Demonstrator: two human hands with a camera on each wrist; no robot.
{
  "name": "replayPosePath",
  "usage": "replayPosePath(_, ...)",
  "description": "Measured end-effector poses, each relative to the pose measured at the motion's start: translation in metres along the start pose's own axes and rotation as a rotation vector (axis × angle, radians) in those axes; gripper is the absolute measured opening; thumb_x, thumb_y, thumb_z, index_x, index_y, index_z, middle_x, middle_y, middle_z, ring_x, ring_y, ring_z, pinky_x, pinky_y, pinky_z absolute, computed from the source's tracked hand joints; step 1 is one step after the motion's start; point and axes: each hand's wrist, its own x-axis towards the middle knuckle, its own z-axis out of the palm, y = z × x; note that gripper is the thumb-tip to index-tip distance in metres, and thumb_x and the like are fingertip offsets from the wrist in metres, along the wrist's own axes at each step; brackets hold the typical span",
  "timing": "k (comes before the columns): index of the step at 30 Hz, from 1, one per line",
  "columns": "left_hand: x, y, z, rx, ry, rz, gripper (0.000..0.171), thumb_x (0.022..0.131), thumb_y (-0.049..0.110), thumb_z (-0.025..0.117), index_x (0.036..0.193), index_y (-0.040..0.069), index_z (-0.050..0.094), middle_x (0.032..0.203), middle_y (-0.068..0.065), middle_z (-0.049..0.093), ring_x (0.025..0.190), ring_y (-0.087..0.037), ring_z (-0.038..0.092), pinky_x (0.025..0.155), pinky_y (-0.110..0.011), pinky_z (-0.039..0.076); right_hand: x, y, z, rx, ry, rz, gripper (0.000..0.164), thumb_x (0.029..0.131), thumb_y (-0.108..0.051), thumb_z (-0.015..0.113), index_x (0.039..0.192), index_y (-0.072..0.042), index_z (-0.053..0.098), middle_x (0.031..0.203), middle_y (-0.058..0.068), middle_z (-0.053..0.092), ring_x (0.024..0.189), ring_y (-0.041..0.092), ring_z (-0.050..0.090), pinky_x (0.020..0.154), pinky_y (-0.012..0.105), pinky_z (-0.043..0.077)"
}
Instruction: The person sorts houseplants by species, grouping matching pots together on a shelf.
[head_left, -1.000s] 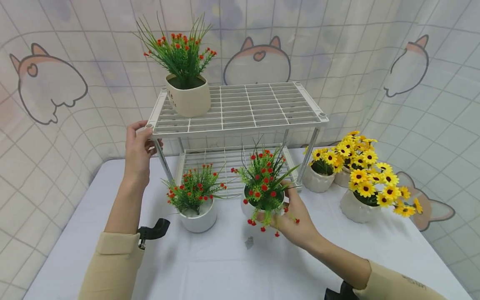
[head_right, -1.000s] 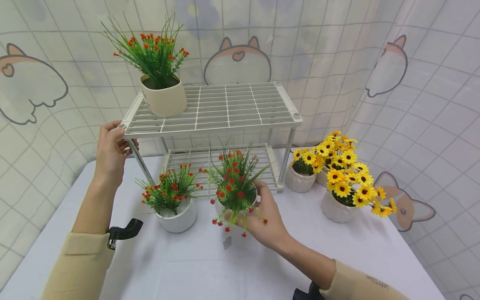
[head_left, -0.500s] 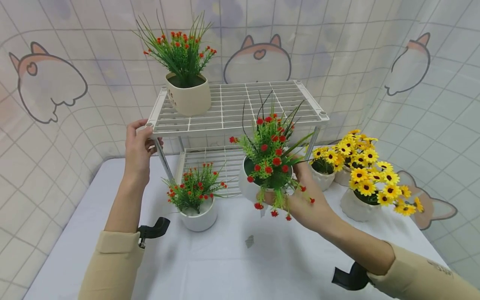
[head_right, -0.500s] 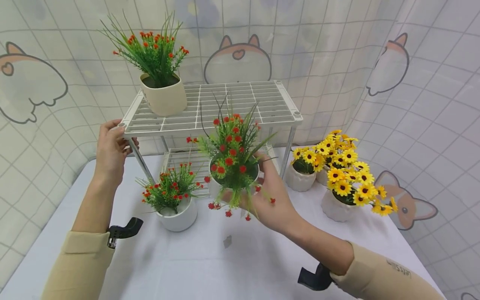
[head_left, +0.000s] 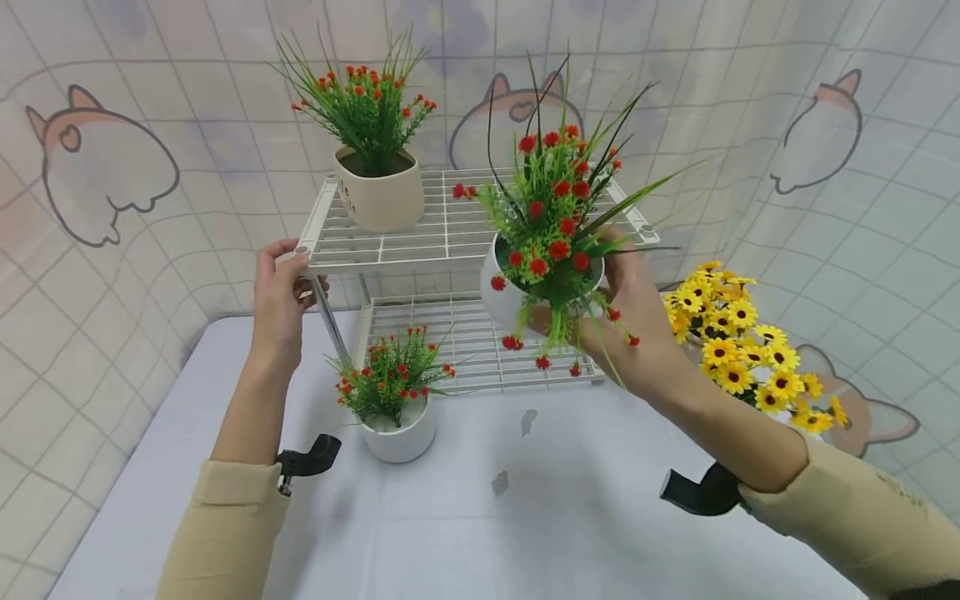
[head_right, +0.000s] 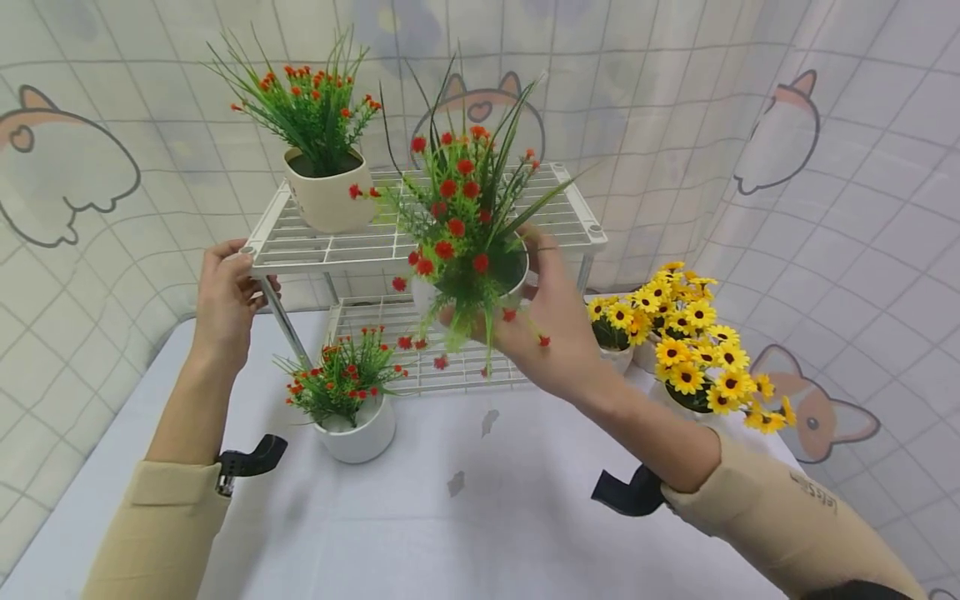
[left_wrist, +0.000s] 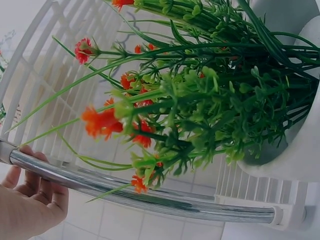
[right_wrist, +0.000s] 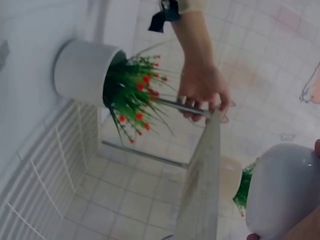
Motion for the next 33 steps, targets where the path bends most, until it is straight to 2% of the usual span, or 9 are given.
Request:
replayPosePath(3,0.0,-0.001,0.0,0.015,-0.006,0.006,0.031,0.108,0.03,0.043,0.135,0.017,0.04,0.104,-0.005,0.059,0.088,-0.017,0.055,0.083,-0.032,0.041,0.013,-0.005,-0.001,0.044,0.01,0.037,0.074,0.091,-0.019,0.073,0.154,-0.014,0.035,0.156,0.0,0.041,0.147,0.015,0.032,0.115,0.051,0.031)
replayPosePath(5,0.0,0.0,0.0,0.02,-0.005,0.009,0.031,0.108,0.03,0.042,0.136,0.017,0.04,0.104,-0.005,0.058,0.088,-0.018,0.055,0.083,-0.032,0.041,0.022,-0.008,0.0,0.067,0.013,0.079,0.07,0.094,-0.013,0.067,0.155,-0.014,0.034,0.156,0.003,0.041,0.145,0.018,0.036,0.114,0.049,0.035)
replayPosePath(7,0.0,0.0,0.0,0.018,-0.002,0.012,0.03,0.108,0.029,0.042,0.135,0.017,0.04,0.104,-0.005,0.058,0.088,-0.019,0.055,0.082,-0.032,0.04,0.029,-0.011,0.002,0.038,0.03,0.146,0.07,0.095,-0.013,0.068,0.156,-0.015,0.032,0.155,0.005,0.041,0.142,0.02,0.039,0.112,0.047,0.038)
replayPosePath(10,0.0,0.0,0.0,0.021,0.002,0.016,0.03,0.108,0.029,0.042,0.135,0.017,0.041,0.103,-0.005,0.058,0.087,-0.019,0.055,0.082,-0.032,0.04,0.041,-0.012,0.006,-0.02,0.06,0.191,0.074,0.09,-0.02,0.078,0.151,-0.014,0.037,0.148,0.005,0.047,0.136,0.02,0.045,0.109,0.048,0.04)
replayPosePath(14,0.0,0.0,0.0,0.023,0.004,0.013,0.03,0.107,0.029,0.042,0.134,0.017,0.041,0.102,-0.006,0.058,0.086,-0.019,0.055,0.082,-0.032,0.04,0.055,-0.008,0.012,-0.037,0.068,0.198,0.082,0.083,-0.029,0.087,0.149,-0.017,0.039,0.144,0.002,0.05,0.13,0.018,0.047,0.104,0.047,0.042)
replayPosePath(20,-0.001,-0.001,0.0,0.012,0.006,0.008,0.029,0.107,0.028,0.042,0.134,0.016,0.041,0.103,-0.006,0.058,0.086,-0.018,0.055,0.082,-0.032,0.041,0.073,0.003,0.02,-0.049,0.069,0.203,0.085,0.084,-0.033,0.087,0.15,-0.014,0.037,0.141,0.005,0.048,0.123,0.018,0.047,0.097,0.041,0.046)
replayPosePath(23,0.0,-0.001,0.0,0.004,0.003,0.01,0.03,0.107,0.028,0.043,0.134,0.016,0.041,0.104,-0.006,0.059,0.086,-0.018,0.055,0.082,-0.031,0.041,0.08,0.009,0.023,-0.04,0.076,0.218,0.087,0.084,-0.029,0.087,0.152,-0.013,0.035,0.14,0.007,0.047,0.123,0.019,0.047,0.097,0.041,0.048)
replayPosePath(28,0.0,0.0,0.001,0.012,0.005,0.017,0.03,0.107,0.028,0.043,0.134,0.016,0.041,0.104,-0.007,0.059,0.086,-0.017,0.055,0.081,-0.031,0.041,0.088,0.018,0.028,-0.028,0.058,0.24,0.088,0.083,-0.027,0.088,0.151,-0.014,0.035,0.138,0.006,0.047,0.121,0.02,0.048,0.095,0.04,0.049)
replayPosePath(33,-0.002,0.0,0.002,0.034,0.01,0.025,0.031,0.107,0.029,0.042,0.135,0.016,0.041,0.104,-0.006,0.059,0.087,-0.018,0.055,0.081,-0.031,0.041,0.094,0.024,0.031,-0.034,0.027,0.229,0.089,0.082,-0.032,0.089,0.15,-0.014,0.035,0.135,0.007,0.048,0.117,0.02,0.05,0.092,0.038,0.049)
